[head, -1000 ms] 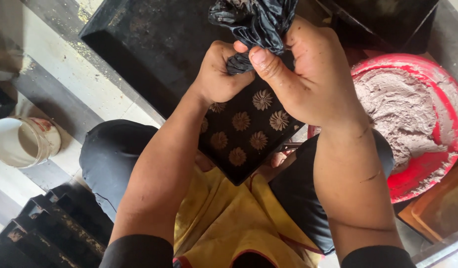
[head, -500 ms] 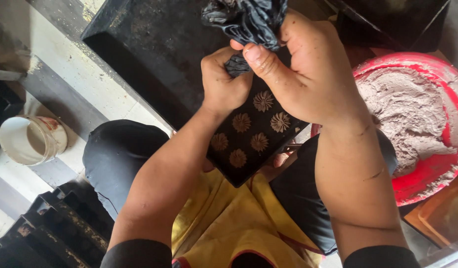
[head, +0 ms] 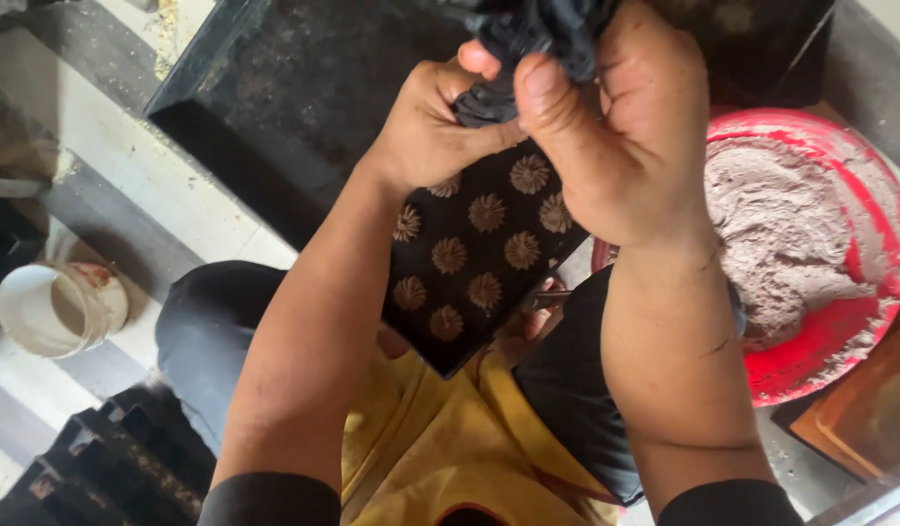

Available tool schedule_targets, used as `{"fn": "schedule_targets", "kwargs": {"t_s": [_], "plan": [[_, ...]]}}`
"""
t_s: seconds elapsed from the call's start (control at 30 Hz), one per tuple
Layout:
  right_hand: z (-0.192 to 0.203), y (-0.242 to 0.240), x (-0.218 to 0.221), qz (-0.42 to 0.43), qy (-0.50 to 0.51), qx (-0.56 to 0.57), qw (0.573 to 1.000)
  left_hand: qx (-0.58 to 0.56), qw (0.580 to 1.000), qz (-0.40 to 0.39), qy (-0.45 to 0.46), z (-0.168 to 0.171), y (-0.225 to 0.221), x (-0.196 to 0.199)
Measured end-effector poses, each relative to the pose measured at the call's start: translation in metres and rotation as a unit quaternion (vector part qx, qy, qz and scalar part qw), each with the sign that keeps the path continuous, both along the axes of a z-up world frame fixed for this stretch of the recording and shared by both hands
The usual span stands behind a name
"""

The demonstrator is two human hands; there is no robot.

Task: The person is piping dough into small flower shapes onto a baking tray and refilling the piping bag with chocolate-colored dough.

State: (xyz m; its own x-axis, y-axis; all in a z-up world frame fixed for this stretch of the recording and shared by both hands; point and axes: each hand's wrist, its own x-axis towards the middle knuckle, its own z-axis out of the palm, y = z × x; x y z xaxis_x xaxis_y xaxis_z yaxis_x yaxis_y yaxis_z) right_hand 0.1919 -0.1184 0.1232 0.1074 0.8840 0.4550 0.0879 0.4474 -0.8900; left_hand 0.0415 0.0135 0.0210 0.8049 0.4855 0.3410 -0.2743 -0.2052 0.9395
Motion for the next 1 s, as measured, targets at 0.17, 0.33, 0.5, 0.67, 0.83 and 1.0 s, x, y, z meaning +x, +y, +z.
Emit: {"fn": "schedule_targets", "kwargs": {"t_s": [0.17,0.33,0.5,0.67,0.83,1.0], "plan": [[0.006,0.008,0.006,-0.022,-0.05,-0.005,0.998,-0.06,0.997,0.004,0.045,-0.015,0.005,0.008],[0.0,0.011,0.007,-0.005,-0.026,-0.021,0.999,-0.062,0.996,0.02,0.062,-0.024,0.009,0.011],[-0.001,0.014,0.01,-0.017,-0.02,-0.095,0.995,-0.053,0.997,-0.003,0.048,-0.029,0.011,0.015],[0.0,0.015,0.017,0.011,-0.031,-0.069,0.997,0.023,1.0,0.013,0.017,-0.038,0.01,0.019],[0.0,0.016,0.02,-0.001,0.004,-0.116,0.993,0.036,0.994,0.097,0.02,-0.022,-0.01,0.026],[0.007,0.017,0.021,0.004,0.038,-0.161,0.986,0.043,0.949,0.295,0.107,-0.035,-0.033,0.035]]}}
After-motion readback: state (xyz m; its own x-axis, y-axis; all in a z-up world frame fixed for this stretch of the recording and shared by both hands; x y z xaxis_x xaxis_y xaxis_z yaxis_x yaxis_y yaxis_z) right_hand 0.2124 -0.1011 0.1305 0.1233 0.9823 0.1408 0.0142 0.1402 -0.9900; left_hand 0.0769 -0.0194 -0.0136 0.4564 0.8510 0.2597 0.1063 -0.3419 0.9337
